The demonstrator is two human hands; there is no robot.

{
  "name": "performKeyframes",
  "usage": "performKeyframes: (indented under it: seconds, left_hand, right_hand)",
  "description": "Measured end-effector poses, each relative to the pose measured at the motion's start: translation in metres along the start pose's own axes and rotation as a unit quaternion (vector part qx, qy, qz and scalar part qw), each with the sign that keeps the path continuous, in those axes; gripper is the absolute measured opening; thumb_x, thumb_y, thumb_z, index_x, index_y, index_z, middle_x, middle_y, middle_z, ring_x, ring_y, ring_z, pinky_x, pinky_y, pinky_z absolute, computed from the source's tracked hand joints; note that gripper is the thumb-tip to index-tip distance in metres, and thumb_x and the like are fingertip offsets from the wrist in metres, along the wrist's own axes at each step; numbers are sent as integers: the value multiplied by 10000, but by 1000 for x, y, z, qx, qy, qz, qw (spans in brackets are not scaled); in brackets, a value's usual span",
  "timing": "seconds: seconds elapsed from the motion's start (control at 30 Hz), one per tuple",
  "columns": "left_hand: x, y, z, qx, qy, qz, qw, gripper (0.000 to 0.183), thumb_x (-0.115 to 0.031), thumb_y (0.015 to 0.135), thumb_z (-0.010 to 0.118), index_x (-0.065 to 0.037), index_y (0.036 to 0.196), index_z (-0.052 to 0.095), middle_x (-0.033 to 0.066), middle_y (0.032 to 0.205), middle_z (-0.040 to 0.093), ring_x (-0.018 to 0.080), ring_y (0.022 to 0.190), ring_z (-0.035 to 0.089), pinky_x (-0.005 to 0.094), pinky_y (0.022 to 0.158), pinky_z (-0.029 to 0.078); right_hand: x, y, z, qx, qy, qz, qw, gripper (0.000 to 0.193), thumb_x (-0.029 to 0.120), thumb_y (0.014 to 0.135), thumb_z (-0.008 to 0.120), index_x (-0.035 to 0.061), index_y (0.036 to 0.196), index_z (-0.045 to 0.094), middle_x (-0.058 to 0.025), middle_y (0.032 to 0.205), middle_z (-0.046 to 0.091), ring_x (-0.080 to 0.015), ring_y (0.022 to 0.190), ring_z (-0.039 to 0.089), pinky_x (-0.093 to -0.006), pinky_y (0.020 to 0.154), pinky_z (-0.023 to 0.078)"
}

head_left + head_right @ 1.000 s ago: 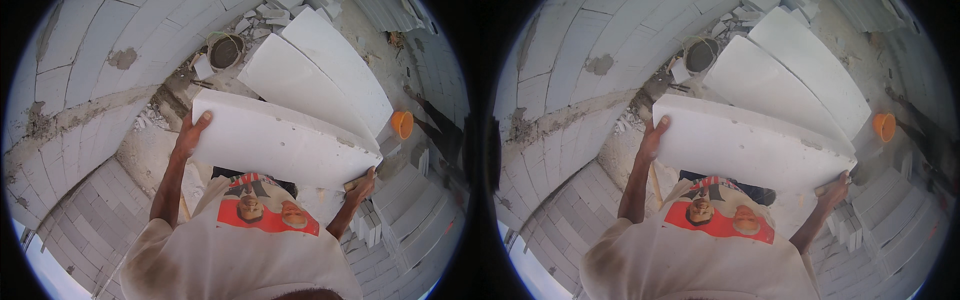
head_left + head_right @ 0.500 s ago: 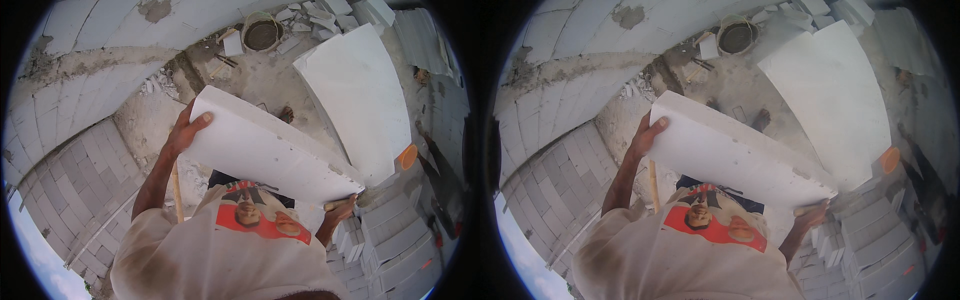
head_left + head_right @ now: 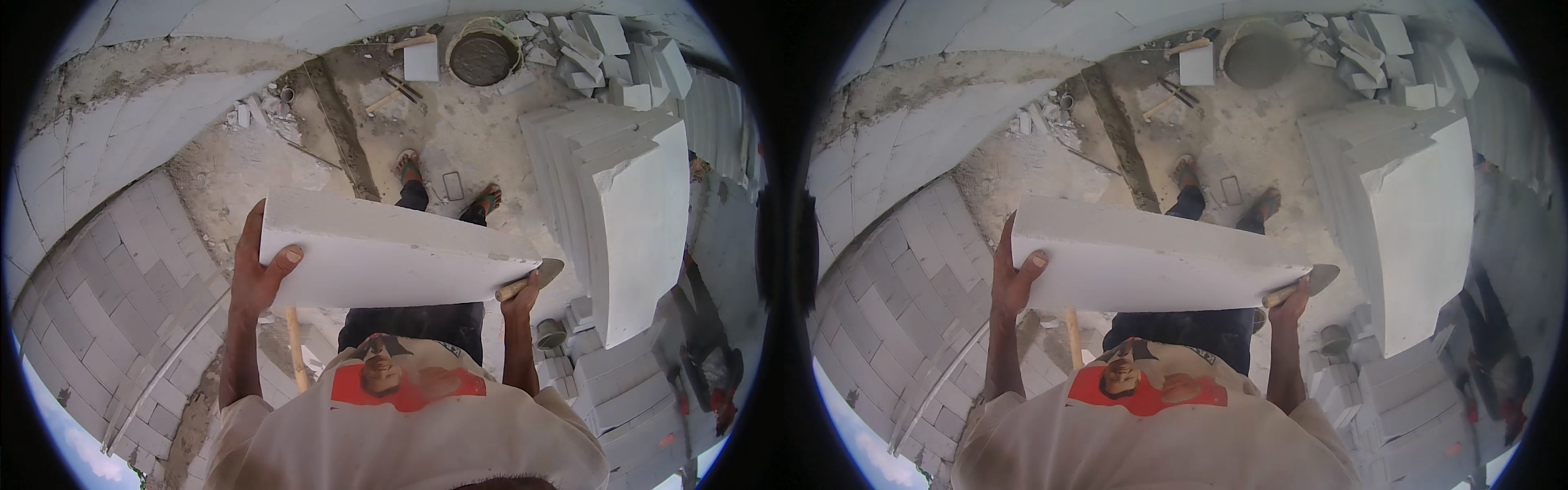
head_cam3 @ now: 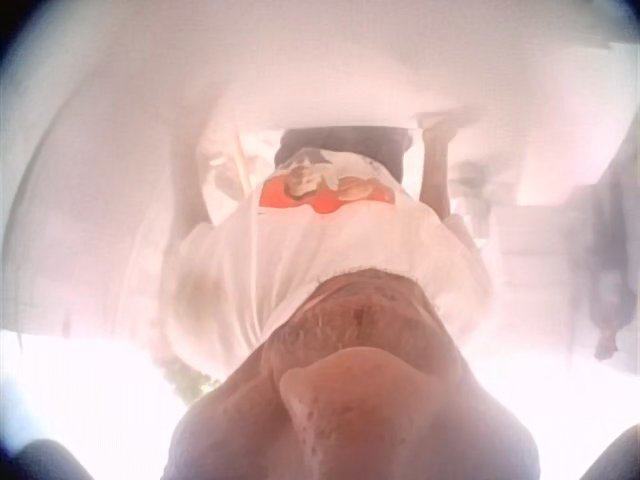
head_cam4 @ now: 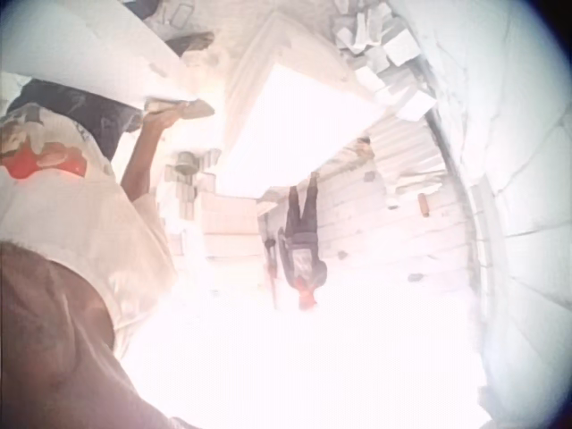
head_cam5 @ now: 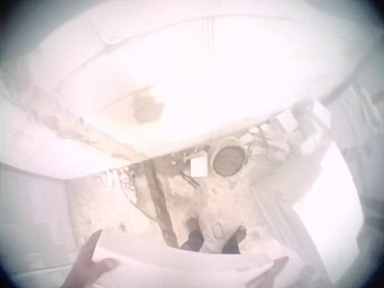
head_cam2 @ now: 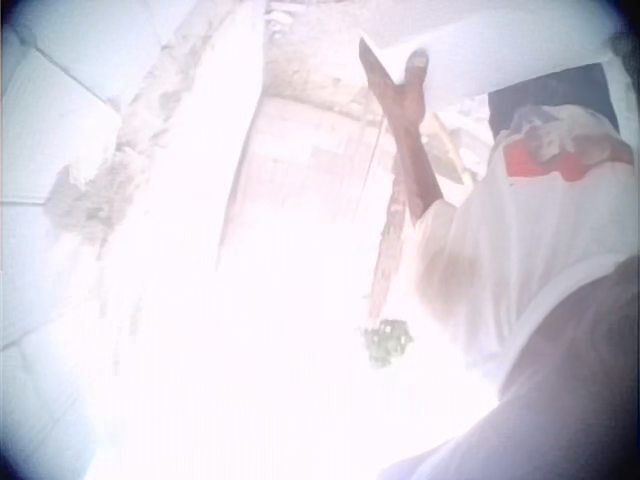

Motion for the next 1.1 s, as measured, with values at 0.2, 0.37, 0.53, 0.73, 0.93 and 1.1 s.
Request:
performKeyframes:
  seconds: [0.2,0.37,0.53,0.73,0.93,1.1]
  left_hand:
    - [49,-42,-14,-109,-28,-92,989,1090,-237,662,1010,18,1491,350,205,1306,623,322,1178,678,439,973,569]
    - [105,-26,39,-152,87,-144,974,977,-151,625,995,5,1396,416,177,1264,554,310,1182,609,461,999,515]
    - [179,28,112,-231,110,-124,959,948,-132,624,972,4,1394,435,165,1278,512,318,1197,558,479,1023,471]
    - [233,97,149,-272,135,-150,941,896,-106,611,947,-4,1368,479,155,1271,545,323,1196,581,486,1025,485]
    - [265,134,177,-282,89,-126,947,874,-187,656,971,5,1359,487,169,1299,550,335,1227,571,494,1056,472]
    - [256,148,200,-239,156,-58,957,687,-238,856,815,-4,1374,429,210,1299,543,362,1250,546,501,1037,502]
  right_hand:
    - [-61,123,179,129,-45,71,988,523,420,1158,306,69,1512,463,-137,1487,565,-325,1372,551,-506,1167,453]
    - [-147,267,300,212,-74,75,971,486,390,1131,434,59,1480,501,-129,1408,620,-294,1306,609,-454,1127,489]
    - [-213,330,410,235,-140,101,956,470,401,1129,434,63,1442,528,-123,1366,645,-283,1272,634,-440,1086,523]
    - [-273,426,442,297,-145,149,932,469,406,1138,404,69,1440,525,-113,1348,652,-276,1278,629,-439,1087,520]
    - [-274,491,431,289,-213,124,925,439,371,1102,501,74,1423,536,-114,1354,639,-257,1281,619,-426,1037,536]
    - [-196,432,366,246,-465,105,844,343,292,1038,651,50,1275,598,-96,1019,667,-182,867,679,-347,751,557]
Point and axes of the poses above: each hand's wrist, its own y-axis towards the middle knuckle, its own z-axis out of the palm, x = y × z, the point moved 3 cm from there along y, towards the middle knuckle
